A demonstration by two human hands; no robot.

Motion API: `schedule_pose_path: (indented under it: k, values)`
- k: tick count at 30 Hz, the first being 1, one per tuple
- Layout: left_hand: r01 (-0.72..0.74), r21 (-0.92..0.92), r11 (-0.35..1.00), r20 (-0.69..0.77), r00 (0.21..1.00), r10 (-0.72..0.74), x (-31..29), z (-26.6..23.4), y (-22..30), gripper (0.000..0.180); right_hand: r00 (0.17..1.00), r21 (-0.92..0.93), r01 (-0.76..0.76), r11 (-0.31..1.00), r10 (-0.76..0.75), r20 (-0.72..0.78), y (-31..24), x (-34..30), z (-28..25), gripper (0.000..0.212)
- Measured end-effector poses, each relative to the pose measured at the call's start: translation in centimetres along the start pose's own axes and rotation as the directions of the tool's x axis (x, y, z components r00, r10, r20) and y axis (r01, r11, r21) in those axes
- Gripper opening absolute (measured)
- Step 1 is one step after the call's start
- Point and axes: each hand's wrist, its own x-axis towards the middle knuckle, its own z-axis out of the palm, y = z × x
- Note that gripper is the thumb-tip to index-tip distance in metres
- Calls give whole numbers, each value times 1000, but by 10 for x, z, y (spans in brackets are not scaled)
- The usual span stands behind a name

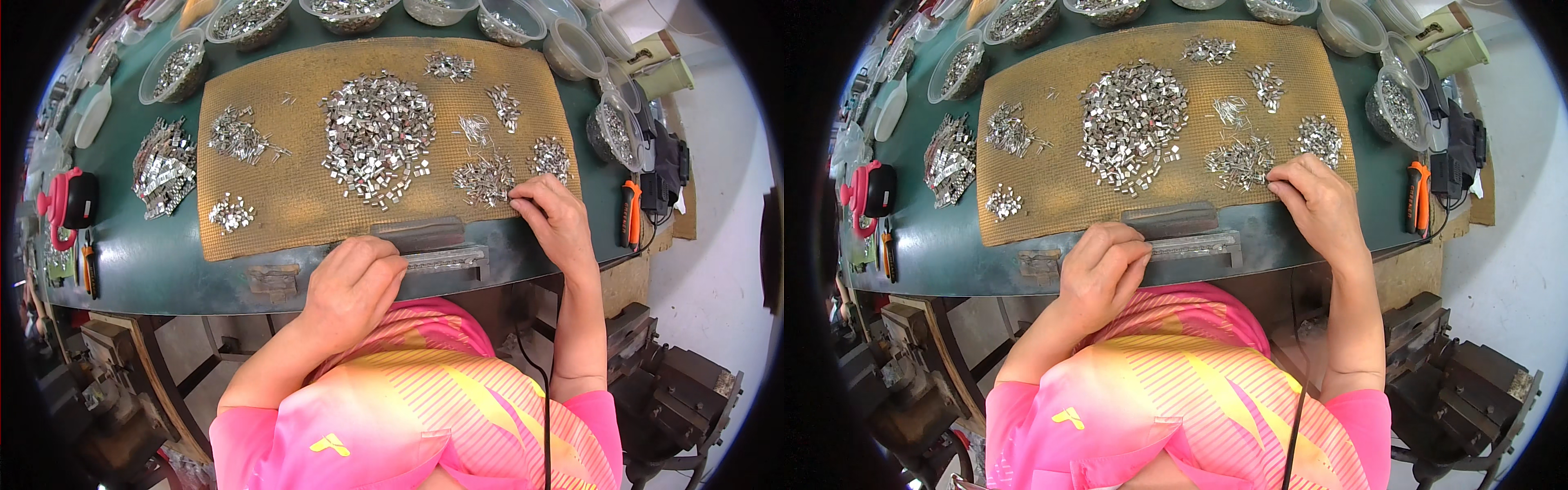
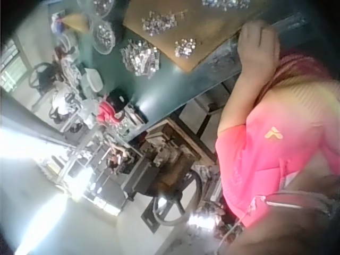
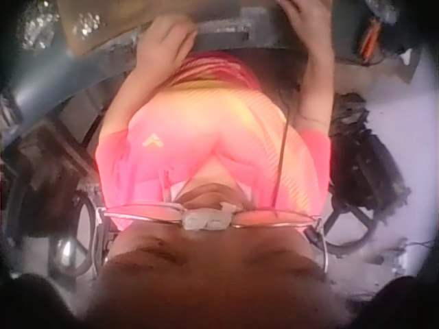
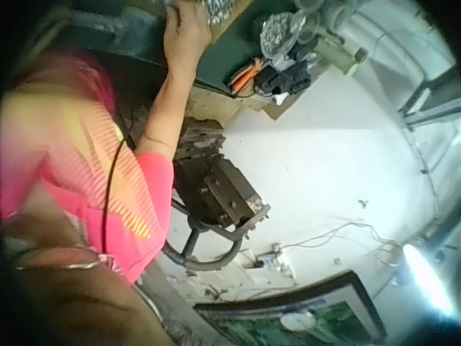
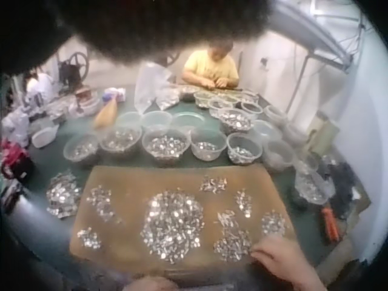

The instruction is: The person selects small metal components from sorting trays, arranges them on a metal plate, and then uses a manual press to assemble them.

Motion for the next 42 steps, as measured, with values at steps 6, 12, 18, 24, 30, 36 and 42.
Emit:
schedule_pose_path:
  k: [6, 12, 18, 24, 30, 36, 42]
  values:
    - [-143, 59, 988, 40, 989, 141, -1, -9, -15, 28, 972, -121, 208, 971, -219, -85, 1, 7, 9, 10]
    - [-66, 1, 998, 77, 995, 66, -1, -19, -11, 27, 971, -156, 212, 965, -226, -77, -2, 1, 5, 9]
    - [45, 237, 971, -47, 998, -35, 7, -51, -30, 26, 984, -307, 172, 936, -180, 5, -16, -8, 1, 11]
    - [210, 498, 842, -106, 978, -182, 35, -84, -78, 17, 985, -205, 157, 966, -168, -42, -9, -8, 1, 10]
    - [143, 579, 803, -17, 986, -164, 46, -75, -106, 11, 982, -109, 162, 981, -171, -75, -28, -16, 2, 14]
    - [160, 534, 830, -6, 983, -185, 49, -80, -98, 11, 942, 74, 332, 940, -335, 21, -63, -19, 11, 21]
    - [241, 335, 911, -59, 970, -235, 39, -73, -78, 12, 923, 55, 379, 924, -381, 52, -67, -21, 18, 22]
